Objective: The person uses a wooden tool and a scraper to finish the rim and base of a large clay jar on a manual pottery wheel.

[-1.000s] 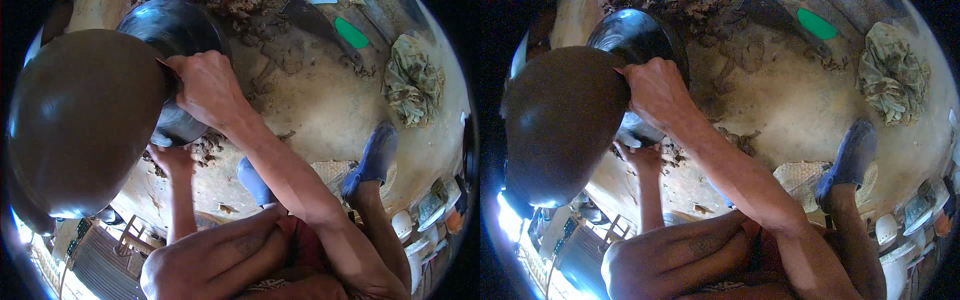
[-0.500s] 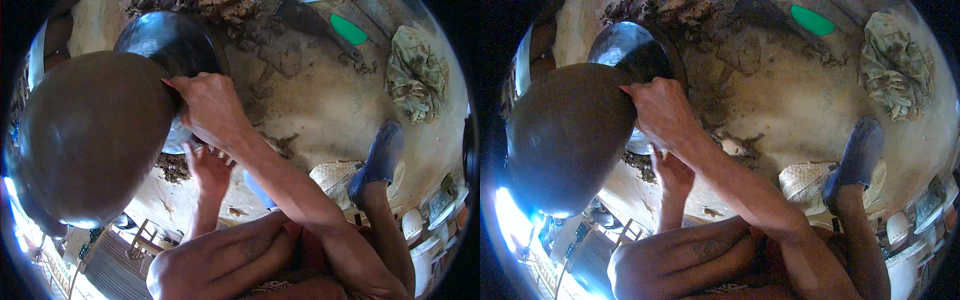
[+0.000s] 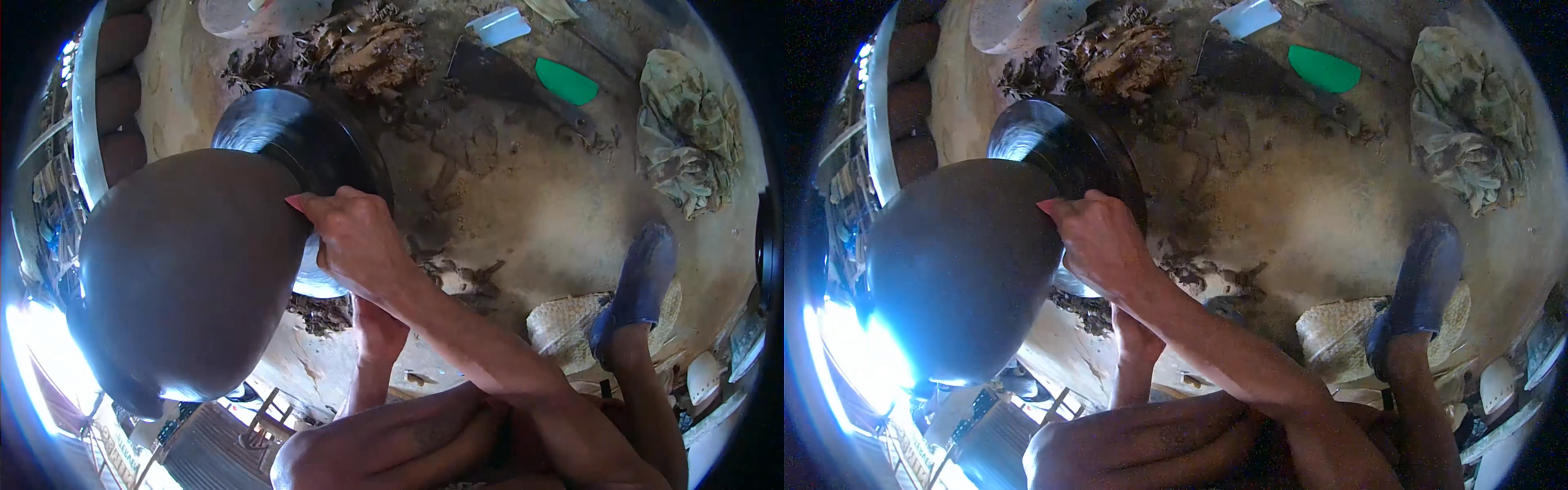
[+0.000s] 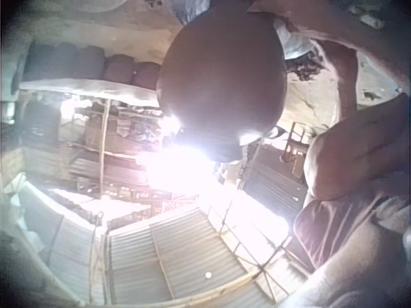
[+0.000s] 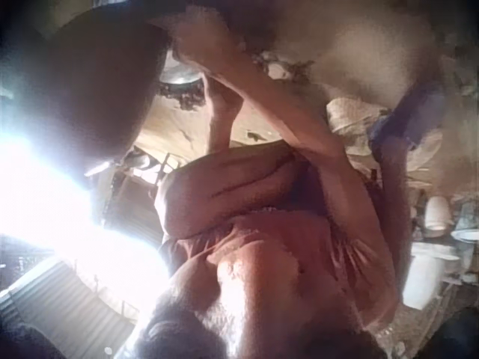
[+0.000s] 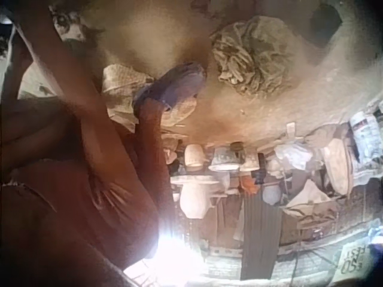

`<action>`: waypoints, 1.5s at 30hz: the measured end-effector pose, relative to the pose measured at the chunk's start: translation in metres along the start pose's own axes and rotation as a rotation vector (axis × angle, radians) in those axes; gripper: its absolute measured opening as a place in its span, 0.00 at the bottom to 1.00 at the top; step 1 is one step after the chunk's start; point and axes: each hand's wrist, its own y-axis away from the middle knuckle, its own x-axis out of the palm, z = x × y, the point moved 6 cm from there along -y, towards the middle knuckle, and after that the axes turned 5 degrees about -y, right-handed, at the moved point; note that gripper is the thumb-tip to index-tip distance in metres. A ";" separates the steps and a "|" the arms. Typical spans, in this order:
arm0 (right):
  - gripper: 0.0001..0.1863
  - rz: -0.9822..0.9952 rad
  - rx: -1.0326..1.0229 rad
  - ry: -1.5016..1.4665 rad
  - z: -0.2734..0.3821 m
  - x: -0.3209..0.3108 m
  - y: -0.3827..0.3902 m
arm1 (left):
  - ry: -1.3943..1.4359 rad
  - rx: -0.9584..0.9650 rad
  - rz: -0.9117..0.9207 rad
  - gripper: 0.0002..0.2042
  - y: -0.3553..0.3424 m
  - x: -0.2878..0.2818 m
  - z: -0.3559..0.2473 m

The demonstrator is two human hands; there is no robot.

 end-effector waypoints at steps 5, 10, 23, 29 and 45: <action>0.29 0.049 0.052 -0.025 -0.005 0.006 0.002 | 0.203 0.117 0.127 0.36 -0.016 0.000 -0.034; 0.33 0.085 0.087 -0.039 -0.007 0.013 0.015 | 0.013 0.204 -0.273 0.41 -0.029 -0.022 -0.070; 0.26 0.262 0.105 0.054 0.004 0.045 0.072 | -0.149 0.291 -0.219 0.27 -0.060 -0.090 -0.099; 0.15 0.193 0.152 0.030 -0.004 -0.011 0.053 | -0.167 0.356 -0.177 0.22 -0.085 -0.112 -0.103; 0.19 -0.094 -0.205 -0.138 0.007 -0.023 -0.050 | -0.100 0.432 -0.202 0.31 -0.083 -0.116 -0.083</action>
